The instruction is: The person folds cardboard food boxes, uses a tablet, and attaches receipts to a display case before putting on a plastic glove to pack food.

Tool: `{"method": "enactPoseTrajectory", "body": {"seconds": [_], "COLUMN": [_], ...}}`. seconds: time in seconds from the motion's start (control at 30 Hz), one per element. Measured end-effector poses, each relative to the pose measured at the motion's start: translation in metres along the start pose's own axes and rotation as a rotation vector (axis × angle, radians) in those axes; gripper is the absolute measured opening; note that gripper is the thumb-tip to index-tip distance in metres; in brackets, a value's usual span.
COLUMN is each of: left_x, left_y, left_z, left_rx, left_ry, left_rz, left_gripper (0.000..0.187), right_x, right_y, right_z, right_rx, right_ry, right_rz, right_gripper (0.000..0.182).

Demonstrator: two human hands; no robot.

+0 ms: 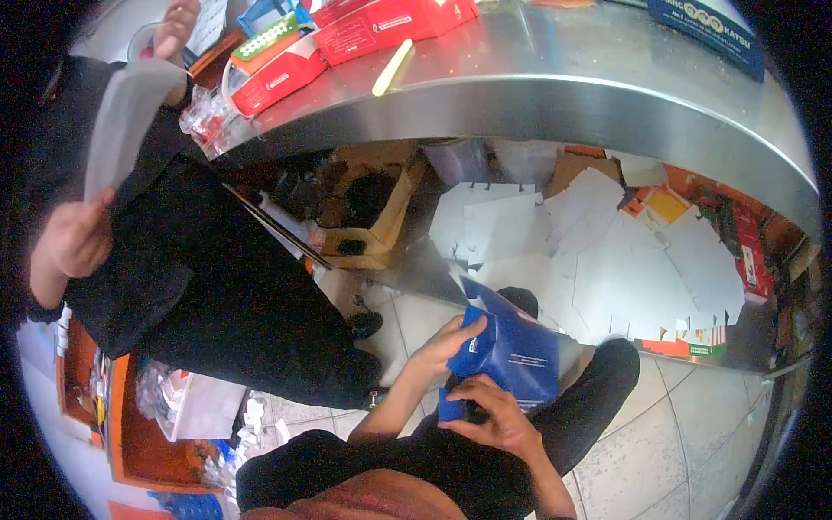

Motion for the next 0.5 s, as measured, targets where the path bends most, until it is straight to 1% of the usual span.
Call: {"method": "enactPoseTrajectory", "body": {"seconds": [0.03,0.07,0.1,0.13,0.17,0.2,0.23,0.27,0.3,0.33,0.37,0.4,0.43,0.47,0.5], "left_x": [0.006,0.006,0.002,-0.001,-0.015,-0.030,-0.036,-0.033,-0.039,-0.047,-0.056,-0.061,-0.063,-0.062,-0.066], "left_y": [0.008,0.010,0.012,0.008,0.018,0.025,0.026,0.027,0.024,0.015,-0.006,-0.016,-0.029,-0.043,-0.077], "left_z": [0.002,0.001,0.000,-0.001,-0.004,-0.009,-0.010,-0.008,-0.008,-0.009,-0.014,-0.019,-0.021,-0.021,-0.019], "left_rx": [-0.040,-0.078,-0.127,-0.118,-0.251,-0.384,-0.446,-0.437,-0.425,-0.408,-0.327,-0.311,-0.273,-0.233,-0.014], "left_ry": [-0.002,-0.001,-0.041,-0.041,-0.126,-0.210,-0.258,-0.249,-0.339,-0.434,-0.497,-0.494,-0.451,-0.407,-0.534], "left_rz": [-0.066,-0.133,-0.112,-0.118,0.089,0.296,0.344,0.340,0.463,0.584,0.517,0.513,0.684,0.855,0.573], "left_gripper": [0.030,0.031,0.029,0.029,0.028,0.029,0.029,0.029,0.028,0.027,0.027,0.027,0.026,0.026,0.028], "right_x": [-0.005,-0.004,0.009,0.023,0.042,0.072,0.088,0.108,0.149,0.187,0.226,0.266,0.295,0.311,0.322], "right_y": [0.004,0.006,0.013,0.020,0.035,0.053,0.071,0.083,0.089,0.089,0.090,0.091,0.085,0.075,0.062], "right_z": [-0.001,0.002,0.008,0.013,0.020,0.028,0.033,0.042,0.055,0.074,0.095,0.107,0.119,0.133,0.149], "right_rx": [-0.042,-0.043,-0.057,-0.071,-0.141,-0.245,-0.397,-0.477,-0.496,-0.448,-0.484,-0.495,-0.492,-0.443,-0.393], "right_ry": [-0.045,-0.046,0.051,0.144,0.166,0.232,0.204,0.205,0.362,0.499,0.626,0.772,0.902,0.975,1.045], "right_rz": [0.106,0.102,0.049,-0.007,-0.134,-0.274,-0.118,0.028,0.102,0.175,0.204,-0.118,-0.444,-0.592,-0.741], "right_gripper": [0.046,0.046,0.047,0.048,0.050,0.049,0.042,0.033,0.029,0.036,0.048,0.057,0.068,0.071,0.074]}}
Point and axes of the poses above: each hand's wrist, its own z-axis towards the middle knuckle, its own y-axis out of the back of the hand, x = y × z, the point moved 10 cm from there along z, towards the middle knuckle, and after that the axes turned 6 degrees about z, right-handed, at the moved point
